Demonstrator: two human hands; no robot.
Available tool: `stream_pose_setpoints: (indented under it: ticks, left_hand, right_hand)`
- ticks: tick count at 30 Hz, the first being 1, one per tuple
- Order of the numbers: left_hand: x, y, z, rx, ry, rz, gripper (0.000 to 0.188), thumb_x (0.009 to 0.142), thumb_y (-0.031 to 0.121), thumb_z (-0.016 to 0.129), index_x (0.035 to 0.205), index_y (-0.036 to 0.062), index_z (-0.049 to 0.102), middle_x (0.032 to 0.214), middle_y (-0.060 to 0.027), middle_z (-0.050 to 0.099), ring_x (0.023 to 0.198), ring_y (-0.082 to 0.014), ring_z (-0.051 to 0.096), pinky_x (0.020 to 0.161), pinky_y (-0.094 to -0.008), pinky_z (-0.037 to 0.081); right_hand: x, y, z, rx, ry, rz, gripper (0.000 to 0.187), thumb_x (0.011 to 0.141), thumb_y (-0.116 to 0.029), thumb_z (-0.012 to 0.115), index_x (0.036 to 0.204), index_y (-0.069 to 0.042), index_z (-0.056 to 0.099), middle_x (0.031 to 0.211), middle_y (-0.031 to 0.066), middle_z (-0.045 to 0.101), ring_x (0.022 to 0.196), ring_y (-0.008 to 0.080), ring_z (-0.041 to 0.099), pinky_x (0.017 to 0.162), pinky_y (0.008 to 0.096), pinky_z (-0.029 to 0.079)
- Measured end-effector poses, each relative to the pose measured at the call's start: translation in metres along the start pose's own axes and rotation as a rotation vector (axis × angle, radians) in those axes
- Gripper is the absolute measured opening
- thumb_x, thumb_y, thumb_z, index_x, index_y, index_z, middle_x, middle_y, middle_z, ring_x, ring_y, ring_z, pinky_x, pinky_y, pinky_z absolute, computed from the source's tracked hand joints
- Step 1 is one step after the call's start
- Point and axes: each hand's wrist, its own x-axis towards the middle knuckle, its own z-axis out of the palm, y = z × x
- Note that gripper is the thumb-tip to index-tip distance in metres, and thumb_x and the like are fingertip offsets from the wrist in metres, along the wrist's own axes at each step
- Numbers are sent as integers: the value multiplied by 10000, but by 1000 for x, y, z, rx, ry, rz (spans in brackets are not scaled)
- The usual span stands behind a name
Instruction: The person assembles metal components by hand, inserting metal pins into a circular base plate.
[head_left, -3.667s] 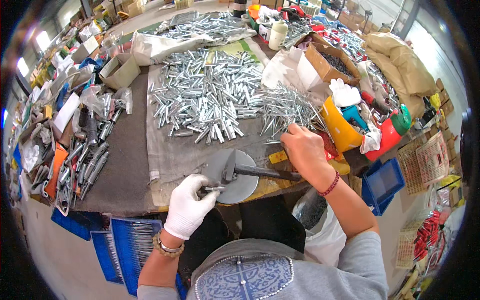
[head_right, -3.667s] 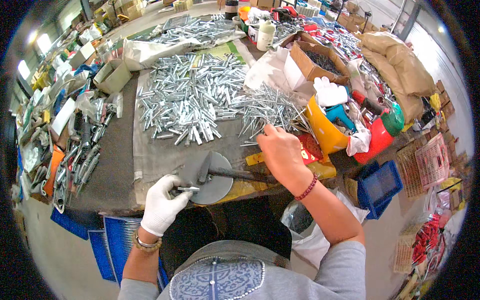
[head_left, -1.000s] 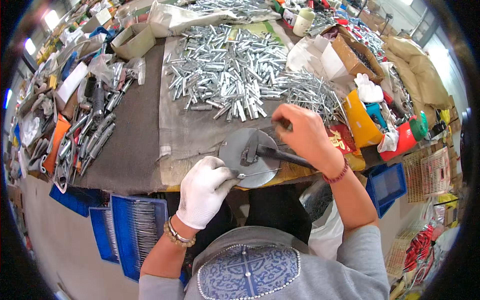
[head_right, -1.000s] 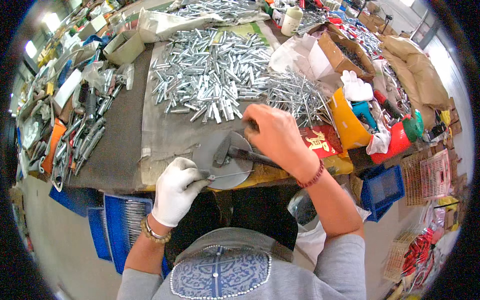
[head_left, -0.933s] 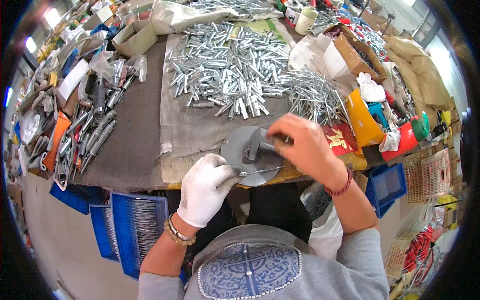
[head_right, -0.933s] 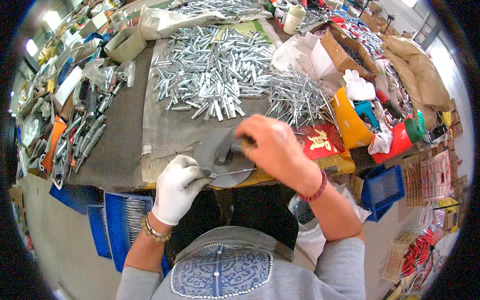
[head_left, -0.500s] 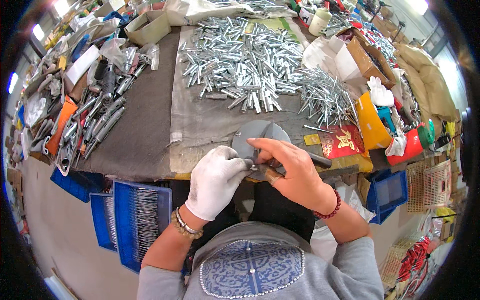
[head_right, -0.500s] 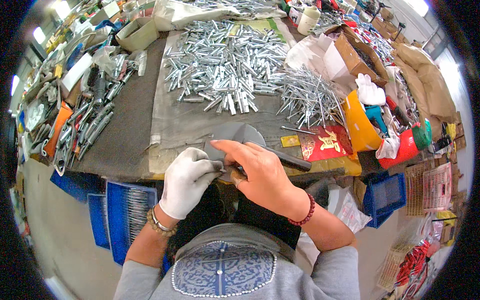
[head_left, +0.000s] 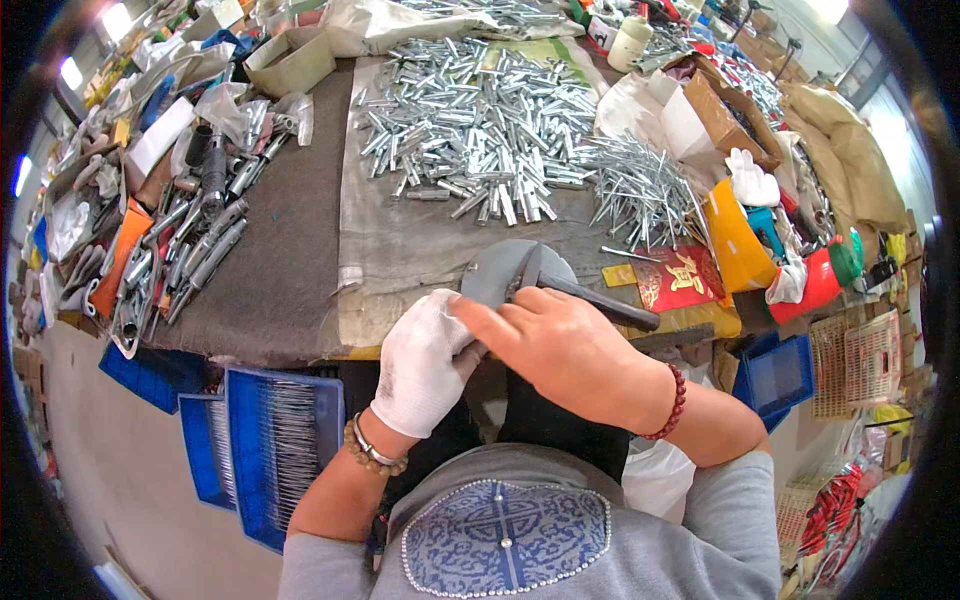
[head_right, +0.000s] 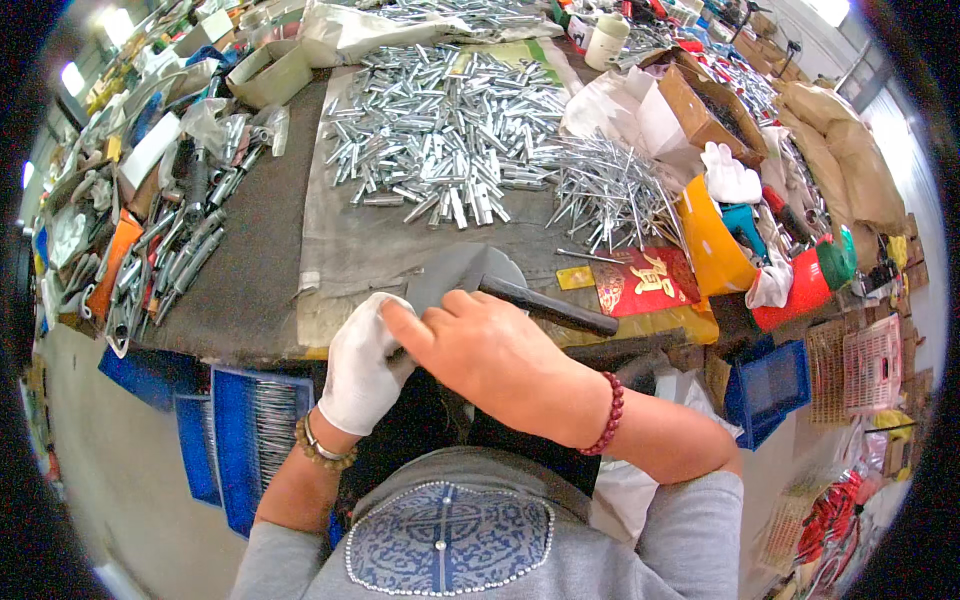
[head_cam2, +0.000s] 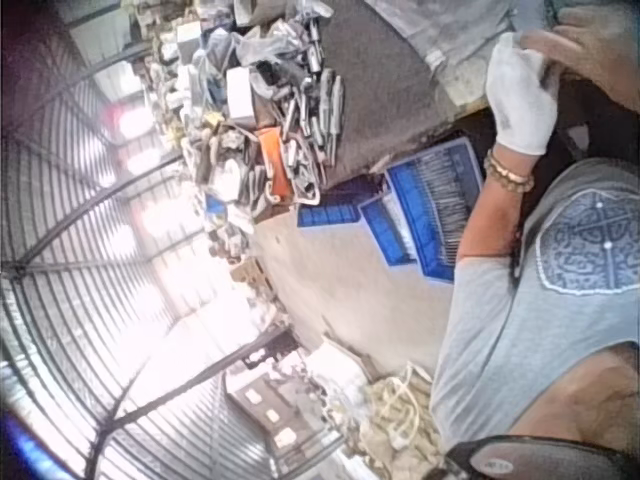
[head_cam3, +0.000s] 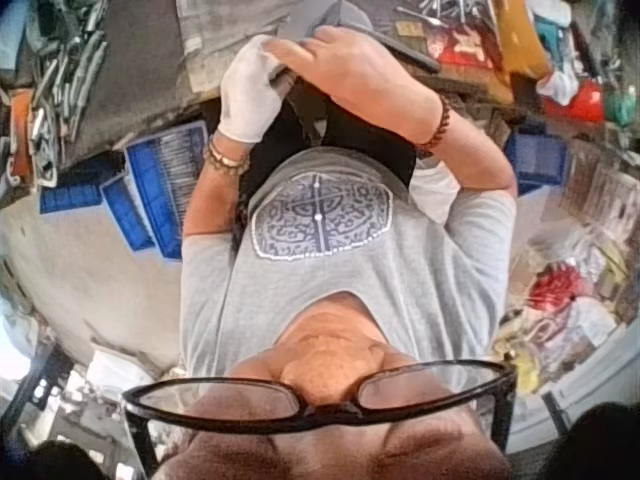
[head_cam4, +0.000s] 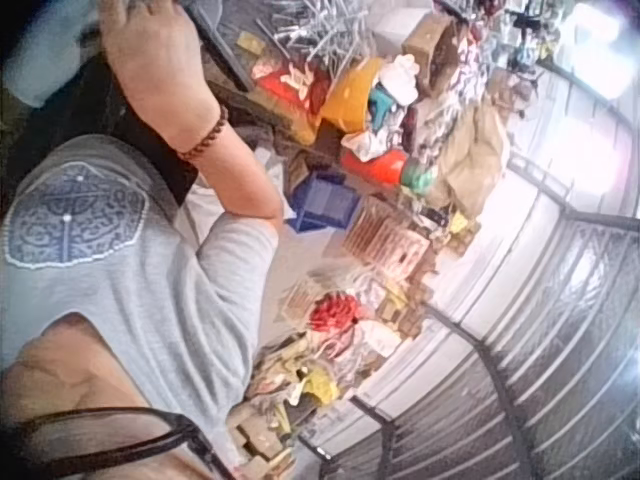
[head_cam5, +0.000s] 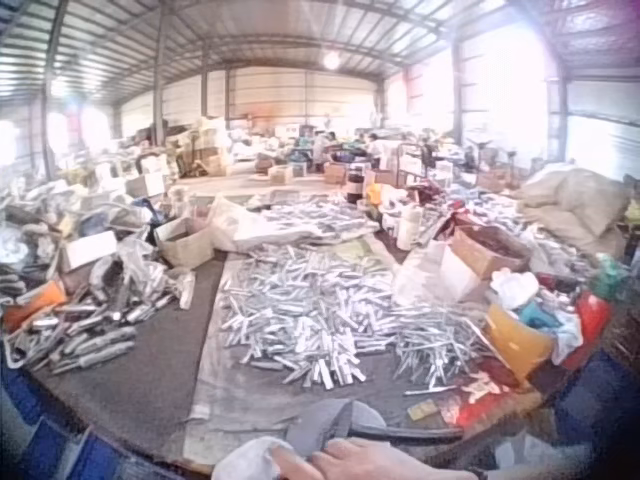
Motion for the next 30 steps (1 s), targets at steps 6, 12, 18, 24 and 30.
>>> stream_pose_setpoints:
  ticks: [6,12,18,24,30]
  left_hand:
    - [-4,-1,1,-142,-1,-160,344,749,-26,825,1045,1,651,1007,-150,681,975,-370,677,868,-421,554]
    - [0,0,0,-70,-48,-65,223,772,50,872,969,48,767,950,-113,675,935,-320,676,829,-390,544]
    - [0,0,2,-135,-37,-134,154,791,105,887,914,72,802,913,-92,664,899,-283,667,793,-384,530]
    - [4,-2,1,-114,-46,-110,155,799,77,882,929,63,797,918,-92,660,892,-275,673,790,-384,537]
    - [3,-1,-1,-106,-75,-117,184,794,54,882,957,59,798,945,-95,670,900,-274,675,783,-370,541]
  right_hand:
    - [0,-7,7,-107,-13,7,617,888,-98,653,1492,-24,551,849,35,627,823,200,641,751,344,552]
    - [-30,7,2,-47,129,239,552,867,-66,691,1415,-56,624,928,66,676,870,258,671,785,377,562]
    - [-63,38,7,-124,93,435,432,853,-56,718,1284,-72,709,999,94,681,997,306,657,922,451,524]
    - [-71,27,1,127,231,530,563,821,18,726,1371,-94,679,1070,138,636,932,360,682,790,466,572]
    - [-79,3,-7,153,301,386,631,827,67,720,1421,-145,693,992,106,623,773,299,702,670,420,579]
